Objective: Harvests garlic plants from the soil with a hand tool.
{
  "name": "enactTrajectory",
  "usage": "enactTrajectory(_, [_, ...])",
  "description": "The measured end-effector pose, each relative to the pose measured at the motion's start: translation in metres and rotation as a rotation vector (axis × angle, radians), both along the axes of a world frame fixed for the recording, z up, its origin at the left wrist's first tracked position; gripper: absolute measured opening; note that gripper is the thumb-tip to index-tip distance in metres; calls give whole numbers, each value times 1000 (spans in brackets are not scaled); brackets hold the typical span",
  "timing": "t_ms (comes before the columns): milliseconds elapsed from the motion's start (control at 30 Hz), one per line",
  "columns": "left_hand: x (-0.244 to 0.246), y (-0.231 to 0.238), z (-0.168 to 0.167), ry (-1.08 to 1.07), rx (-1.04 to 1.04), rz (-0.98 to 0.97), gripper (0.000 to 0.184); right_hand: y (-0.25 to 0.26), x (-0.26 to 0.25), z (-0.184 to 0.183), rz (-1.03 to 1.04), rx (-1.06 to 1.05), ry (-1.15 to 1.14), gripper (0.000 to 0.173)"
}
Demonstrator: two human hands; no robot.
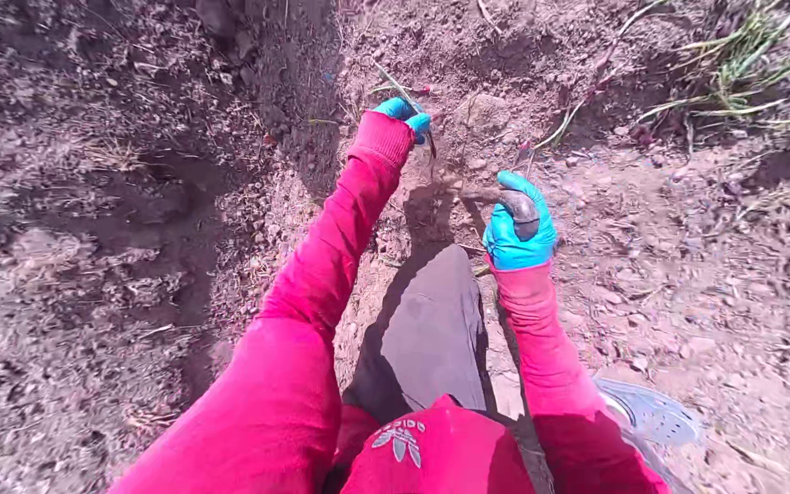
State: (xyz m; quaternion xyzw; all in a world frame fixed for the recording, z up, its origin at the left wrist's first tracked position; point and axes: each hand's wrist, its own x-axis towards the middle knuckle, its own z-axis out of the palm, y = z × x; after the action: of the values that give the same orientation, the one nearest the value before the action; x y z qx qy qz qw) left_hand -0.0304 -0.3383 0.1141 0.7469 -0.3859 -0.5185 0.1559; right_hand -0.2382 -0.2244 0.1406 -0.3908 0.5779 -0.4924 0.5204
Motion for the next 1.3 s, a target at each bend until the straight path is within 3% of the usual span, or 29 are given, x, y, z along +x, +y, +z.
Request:
enactTrajectory(133, [6,37,-11,19,106,-52,25,-4,-18,54,-48,-217,-126,39])
enactTrajectory(200, [1,32,8,21,-28,17,20,-12,-22,36,-72,-317,-100,36])
enactTrajectory(267, [-23,20,27,-5,-166,1,20,2,-15,-2,-35,-197,21,38])
enactTrajectory(333, [-64,12,18,-154,-98,-323,25,20,-11,-12,-39,-91,95,41])
enactTrajectory(400, [-99,21,-23,-301,31,-749,34,13,-23,19,-122,-107,45,39])
enactTrajectory(433, [-105,52,-44,-315,37,-857,37,21,-38,43,-147,-107,20,38])
enactTrajectory(467, [-106,80,-54,-324,3,-852,40,29,-56,59,-152,-117,25,38])
enactTrajectory(533, [-97,86,-54,-343,-43,-661,45,31,-83,49,-147,-159,101,39])
enactTrajectory(600, [-84,94,-46,-364,-149,-545,37,42,-95,26,-114,-52,168,42])
enactTrajectory(667, [-65,92,-46,-375,-196,-516,25,40,-102,34,-124,11,147,43])
enactTrajectory(767, [-30,73,-31,-322,50,-208,22,32,-111,56,-211,-168,-102,39])
enactTrajectory(800, [-31,67,-18,-301,20,-194,22,33,-110,49,-214,-195,-116,38])
enactTrajectory(833, [-46,49,-3,-303,-89,-286,22,29,-106,32,-201,-194,-46,38])
enactTrajectory(900, [-109,35,27,-356,-195,-726,22,41,-95,-5,-107,-46,154,39])
enactTrajectory(967, [-181,40,12,-407,-78,-1200,23,51,-95,-11,-92,14,214,40])
enactTrajectory(1000, [-200,49,-13,-427,-96,-1280,24,46,-101,2,-126,-20,186,39])
enactTrajectory(1067, [-187,101,-50,-416,-396,-1260,20,51,-126,46,-172,-96,70,37])
enactTrajectory(1100, [-172,121,-53,-465,-626,-1150,20,51,-143,59,-174,-144,36,37])
enactTrajectory(1133, [-157,117,-51,-568,-790,-1016,23,45,-158,58,-178,-193,53,37])
enactTrajectory(1167, [-146,110,-44,-684,-818,-877,24,47,-171,49,-163,-194,124,38])
enactTrajectory(1233, [-126,73,-30,-832,-485,-724,26,62,-187,25,-101,-124,263,42])
enactTrajectory(1300, [-104,29,-41,-778,-335,-776,22,63,-196,36,-117,-123,214,43])
